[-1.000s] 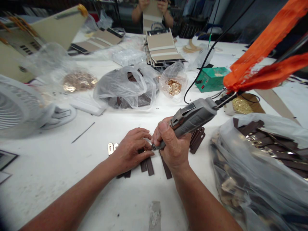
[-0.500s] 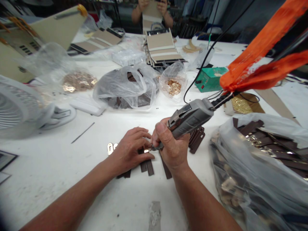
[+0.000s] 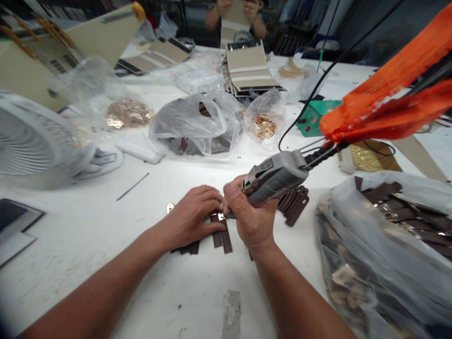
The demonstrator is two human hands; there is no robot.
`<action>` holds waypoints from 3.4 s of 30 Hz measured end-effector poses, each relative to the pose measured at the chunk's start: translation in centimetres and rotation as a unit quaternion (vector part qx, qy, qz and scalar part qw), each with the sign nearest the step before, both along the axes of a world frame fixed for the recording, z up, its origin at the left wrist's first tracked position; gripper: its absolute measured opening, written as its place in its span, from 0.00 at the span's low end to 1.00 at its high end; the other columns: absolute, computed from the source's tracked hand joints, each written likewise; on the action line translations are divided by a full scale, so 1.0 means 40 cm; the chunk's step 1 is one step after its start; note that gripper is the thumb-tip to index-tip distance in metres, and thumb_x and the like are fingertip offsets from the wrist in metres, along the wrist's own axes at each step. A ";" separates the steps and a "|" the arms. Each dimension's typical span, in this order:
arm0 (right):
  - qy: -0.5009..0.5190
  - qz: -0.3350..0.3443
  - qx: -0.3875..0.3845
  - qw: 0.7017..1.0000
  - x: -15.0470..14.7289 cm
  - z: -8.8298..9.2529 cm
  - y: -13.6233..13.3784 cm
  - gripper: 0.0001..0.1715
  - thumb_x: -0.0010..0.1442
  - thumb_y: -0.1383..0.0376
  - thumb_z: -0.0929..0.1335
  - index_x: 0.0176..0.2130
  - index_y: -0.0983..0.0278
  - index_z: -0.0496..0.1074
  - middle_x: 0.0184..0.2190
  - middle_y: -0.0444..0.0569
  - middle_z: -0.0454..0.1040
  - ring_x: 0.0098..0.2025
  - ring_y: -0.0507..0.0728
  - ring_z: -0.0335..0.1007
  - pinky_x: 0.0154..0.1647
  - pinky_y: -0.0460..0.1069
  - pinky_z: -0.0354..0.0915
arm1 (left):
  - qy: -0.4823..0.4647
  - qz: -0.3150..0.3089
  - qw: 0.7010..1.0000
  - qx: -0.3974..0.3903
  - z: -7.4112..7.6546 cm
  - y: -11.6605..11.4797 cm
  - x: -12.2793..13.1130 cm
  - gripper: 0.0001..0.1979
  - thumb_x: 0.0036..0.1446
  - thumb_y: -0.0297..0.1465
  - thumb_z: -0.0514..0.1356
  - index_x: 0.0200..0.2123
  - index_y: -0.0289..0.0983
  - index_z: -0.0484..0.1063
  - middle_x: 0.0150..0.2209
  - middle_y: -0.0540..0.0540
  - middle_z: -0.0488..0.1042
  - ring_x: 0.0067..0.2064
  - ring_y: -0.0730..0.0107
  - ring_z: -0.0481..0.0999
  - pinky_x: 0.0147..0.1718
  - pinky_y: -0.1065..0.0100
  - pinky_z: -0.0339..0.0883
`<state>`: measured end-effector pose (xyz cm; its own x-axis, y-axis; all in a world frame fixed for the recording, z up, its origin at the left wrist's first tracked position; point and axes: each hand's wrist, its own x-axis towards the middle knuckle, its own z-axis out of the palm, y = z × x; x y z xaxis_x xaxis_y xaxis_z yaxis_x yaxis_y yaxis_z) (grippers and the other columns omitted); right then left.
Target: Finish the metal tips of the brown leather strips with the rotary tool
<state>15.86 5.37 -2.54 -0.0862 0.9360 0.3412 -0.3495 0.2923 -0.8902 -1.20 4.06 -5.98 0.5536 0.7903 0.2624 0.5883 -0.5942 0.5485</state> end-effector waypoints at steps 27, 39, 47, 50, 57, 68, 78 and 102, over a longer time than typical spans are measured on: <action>-0.133 -0.009 0.005 0.991 -0.031 -0.048 0.004 0.18 0.57 0.58 0.76 0.29 0.65 0.68 0.23 0.45 0.66 0.26 0.50 0.63 0.28 0.47 0.69 | 0.008 0.068 0.998 0.002 -0.031 0.010 0.010 0.10 0.56 0.40 0.69 0.36 0.42 0.77 0.39 0.49 0.76 0.44 0.62 0.72 0.43 0.60 0.65; -0.138 0.008 0.002 0.990 -0.041 -0.061 0.015 0.22 0.60 0.57 0.74 0.25 0.67 0.65 0.21 0.43 0.63 0.22 0.48 0.58 0.24 0.43 0.63 | 0.001 0.057 0.998 -0.006 -0.023 0.008 0.010 0.12 0.55 0.42 0.70 0.36 0.40 0.78 0.39 0.47 0.77 0.45 0.60 0.74 0.46 0.59 0.67; -0.106 0.062 -0.005 0.992 -0.034 -0.049 0.021 0.22 0.61 0.54 0.75 0.31 0.67 0.68 0.21 0.43 0.66 0.22 0.49 0.63 0.24 0.44 0.65 | 0.020 0.058 0.998 0.011 -0.019 -0.002 0.006 0.17 0.53 0.42 0.73 0.41 0.39 0.78 0.44 0.46 0.78 0.49 0.57 0.74 0.51 0.56 0.67; -0.052 0.071 -0.003 0.996 -0.021 -0.019 0.025 0.23 0.61 0.53 0.76 0.33 0.67 0.66 0.21 0.42 0.64 0.20 0.49 0.63 0.23 0.44 0.64 | 0.027 0.052 0.998 0.001 -0.013 -0.005 0.004 0.17 0.54 0.44 0.73 0.39 0.38 0.78 0.42 0.47 0.78 0.49 0.59 0.73 0.51 0.58 0.66; 0.054 -0.163 0.031 0.985 0.034 0.054 0.090 0.30 0.59 0.48 0.77 0.32 0.66 0.63 0.21 0.39 0.62 0.20 0.48 0.62 0.24 0.45 0.66 | 0.025 0.048 0.998 -0.035 0.011 -0.014 0.004 0.14 0.57 0.42 0.71 0.40 0.38 0.79 0.43 0.47 0.77 0.50 0.61 0.71 0.52 0.59 0.63; 0.063 -0.183 -0.033 0.981 0.037 -0.031 0.172 0.33 0.54 0.42 0.77 0.36 0.67 0.69 0.22 0.42 0.68 0.23 0.50 0.67 0.27 0.45 0.67 | 0.080 0.040 0.986 -0.140 0.100 0.012 0.011 0.10 0.58 0.36 0.70 0.42 0.40 0.79 0.42 0.48 0.77 0.50 0.62 0.71 0.52 0.61 0.65; 0.050 -0.139 -0.056 0.987 0.035 -0.057 0.181 0.31 0.56 0.44 0.77 0.37 0.68 0.71 0.22 0.45 0.70 0.22 0.50 0.67 0.23 0.44 0.63 | 0.153 0.230 0.957 -0.087 0.092 0.074 0.063 0.17 0.55 0.37 0.71 0.47 0.40 0.79 0.50 0.46 0.78 0.56 0.52 0.72 0.55 0.53 0.68; 0.107 -0.148 -0.071 0.981 0.033 -0.010 0.161 0.34 0.54 0.42 0.78 0.39 0.66 0.67 0.21 0.40 0.65 0.22 0.50 0.66 0.25 0.45 0.65 | 0.036 0.271 0.962 0.011 0.010 0.057 0.125 0.13 0.61 0.42 0.68 0.40 0.39 0.81 0.43 0.46 0.81 0.50 0.58 0.76 0.54 0.53 0.66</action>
